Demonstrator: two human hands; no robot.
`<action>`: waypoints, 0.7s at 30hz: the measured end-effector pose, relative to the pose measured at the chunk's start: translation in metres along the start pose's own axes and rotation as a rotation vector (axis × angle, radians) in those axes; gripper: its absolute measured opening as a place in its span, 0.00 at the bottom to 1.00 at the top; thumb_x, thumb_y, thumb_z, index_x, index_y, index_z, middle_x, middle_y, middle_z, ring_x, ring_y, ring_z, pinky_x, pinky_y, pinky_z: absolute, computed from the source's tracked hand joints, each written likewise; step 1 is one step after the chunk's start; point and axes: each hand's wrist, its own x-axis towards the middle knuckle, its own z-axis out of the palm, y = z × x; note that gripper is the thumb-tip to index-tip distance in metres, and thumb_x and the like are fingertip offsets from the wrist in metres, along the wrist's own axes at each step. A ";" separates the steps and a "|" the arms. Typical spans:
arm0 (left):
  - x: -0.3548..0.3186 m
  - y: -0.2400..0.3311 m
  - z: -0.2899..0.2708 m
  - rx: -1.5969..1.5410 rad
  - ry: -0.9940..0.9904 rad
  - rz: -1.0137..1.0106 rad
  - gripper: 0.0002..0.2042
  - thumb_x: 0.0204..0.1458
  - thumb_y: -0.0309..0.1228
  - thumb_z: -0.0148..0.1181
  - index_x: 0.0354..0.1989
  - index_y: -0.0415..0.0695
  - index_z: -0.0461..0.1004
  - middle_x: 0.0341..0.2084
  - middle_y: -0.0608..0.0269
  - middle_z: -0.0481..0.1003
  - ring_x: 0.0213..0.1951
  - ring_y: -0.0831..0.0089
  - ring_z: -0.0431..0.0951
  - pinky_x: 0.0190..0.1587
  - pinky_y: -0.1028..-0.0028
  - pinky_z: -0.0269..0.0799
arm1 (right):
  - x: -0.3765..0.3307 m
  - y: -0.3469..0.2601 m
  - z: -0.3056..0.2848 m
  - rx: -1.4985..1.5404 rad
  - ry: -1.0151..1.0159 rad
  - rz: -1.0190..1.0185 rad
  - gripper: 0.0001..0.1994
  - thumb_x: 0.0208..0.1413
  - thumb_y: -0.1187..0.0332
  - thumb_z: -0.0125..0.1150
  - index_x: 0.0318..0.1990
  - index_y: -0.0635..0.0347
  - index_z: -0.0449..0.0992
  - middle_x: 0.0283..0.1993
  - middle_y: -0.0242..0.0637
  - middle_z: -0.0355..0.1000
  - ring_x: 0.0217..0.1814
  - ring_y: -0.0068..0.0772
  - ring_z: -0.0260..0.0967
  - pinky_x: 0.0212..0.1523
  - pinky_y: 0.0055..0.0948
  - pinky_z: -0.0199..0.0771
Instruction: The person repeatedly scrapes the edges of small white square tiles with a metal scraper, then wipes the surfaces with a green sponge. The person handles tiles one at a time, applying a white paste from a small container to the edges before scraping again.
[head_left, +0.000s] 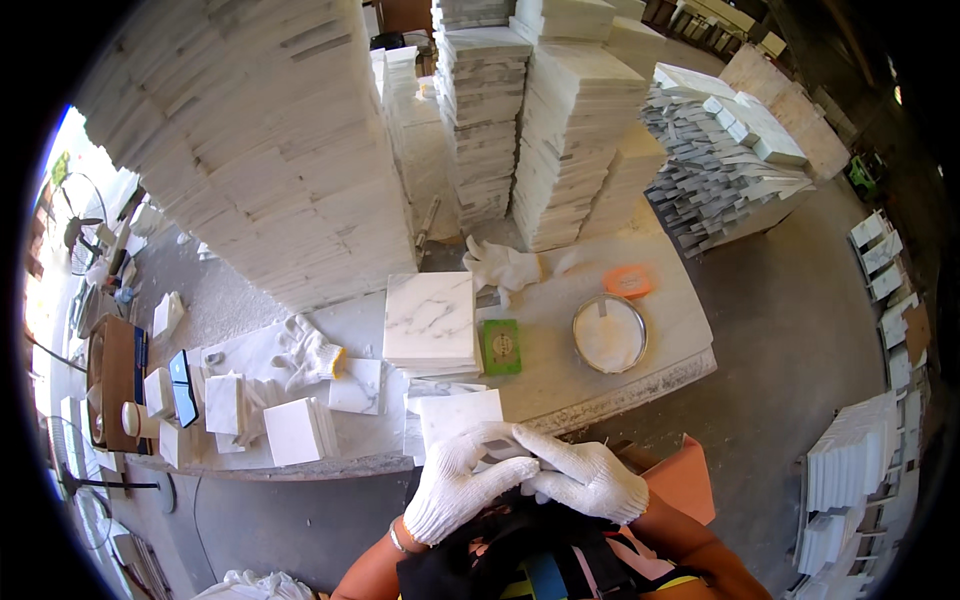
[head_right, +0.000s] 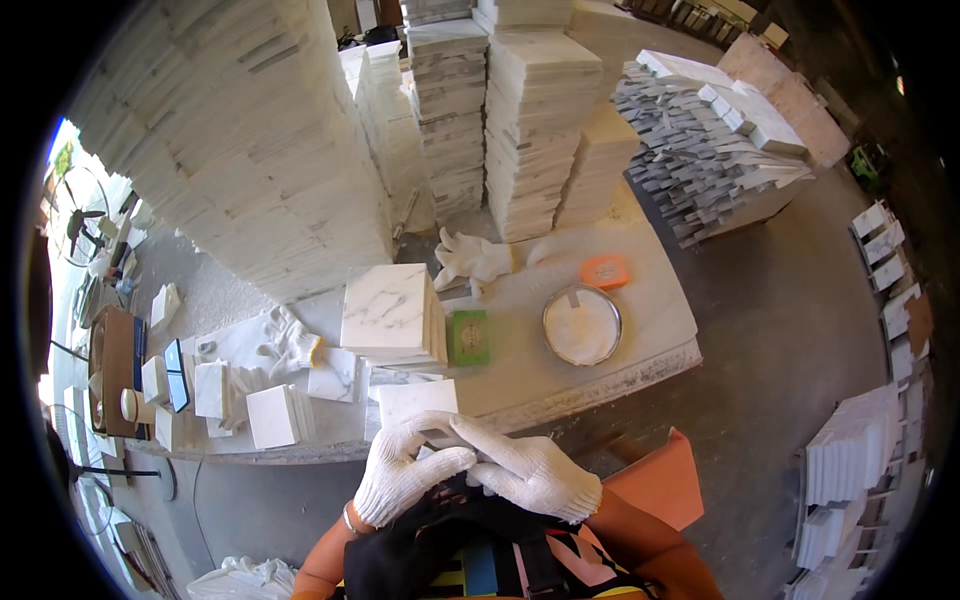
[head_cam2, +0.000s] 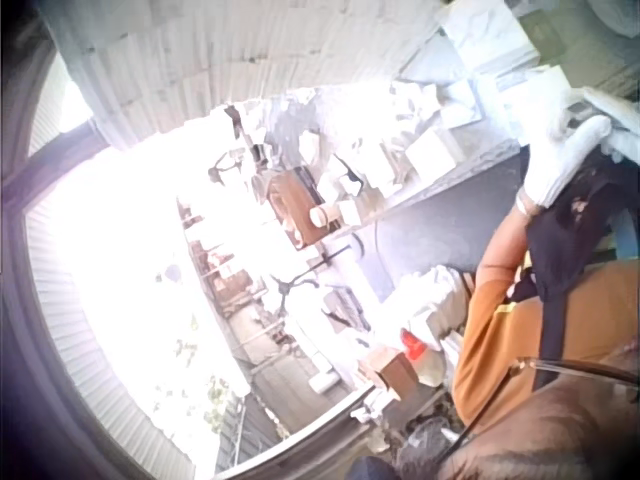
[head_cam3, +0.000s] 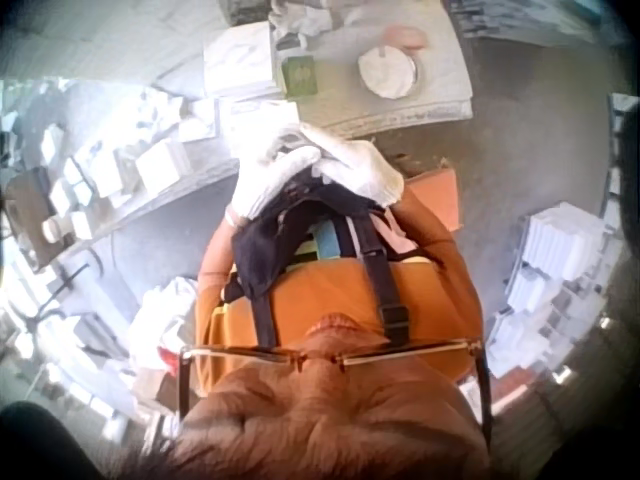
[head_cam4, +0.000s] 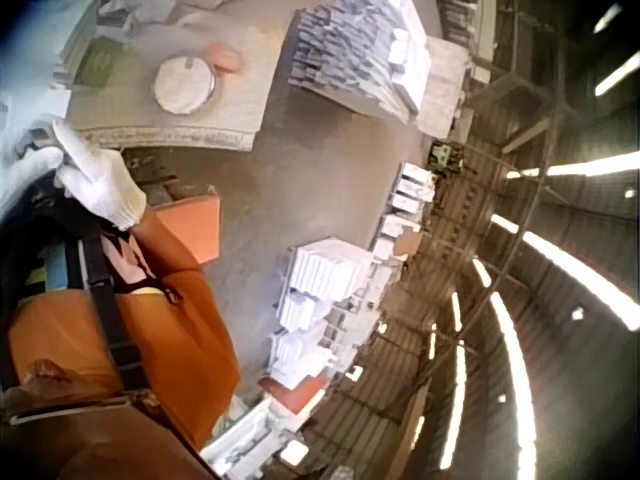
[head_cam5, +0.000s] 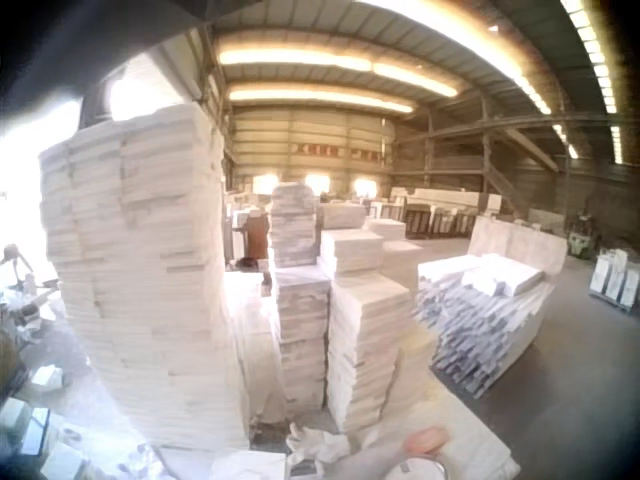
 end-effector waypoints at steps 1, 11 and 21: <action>0.001 0.002 0.000 0.009 0.012 -0.028 0.14 0.55 0.33 0.72 0.44 0.36 0.83 0.42 0.58 0.84 0.42 0.74 0.82 0.48 0.72 0.77 | 0.000 0.002 -0.007 -0.017 -0.028 -0.003 0.33 0.65 0.76 0.63 0.77 0.58 0.59 0.44 0.42 0.81 0.34 0.24 0.76 0.41 0.27 0.80; -0.022 -0.026 -0.016 -0.141 0.719 0.039 0.15 0.63 0.35 0.57 0.30 0.34 0.78 0.39 0.51 0.82 0.39 0.66 0.80 0.47 0.69 0.74 | -0.032 0.068 -0.155 -0.132 0.605 0.382 0.15 0.66 0.71 0.59 0.58 0.60 0.81 0.32 0.33 0.78 0.30 0.17 0.73 0.32 0.22 0.77; -0.046 -0.022 0.006 0.039 0.833 0.029 0.14 0.61 0.31 0.62 0.48 0.33 0.80 0.45 0.49 0.81 0.45 0.59 0.80 0.49 0.66 0.76 | 0.028 0.160 -0.264 -0.613 0.385 0.205 0.13 0.65 0.64 0.62 0.51 0.59 0.83 0.45 0.43 0.83 0.46 0.43 0.81 0.49 0.35 0.78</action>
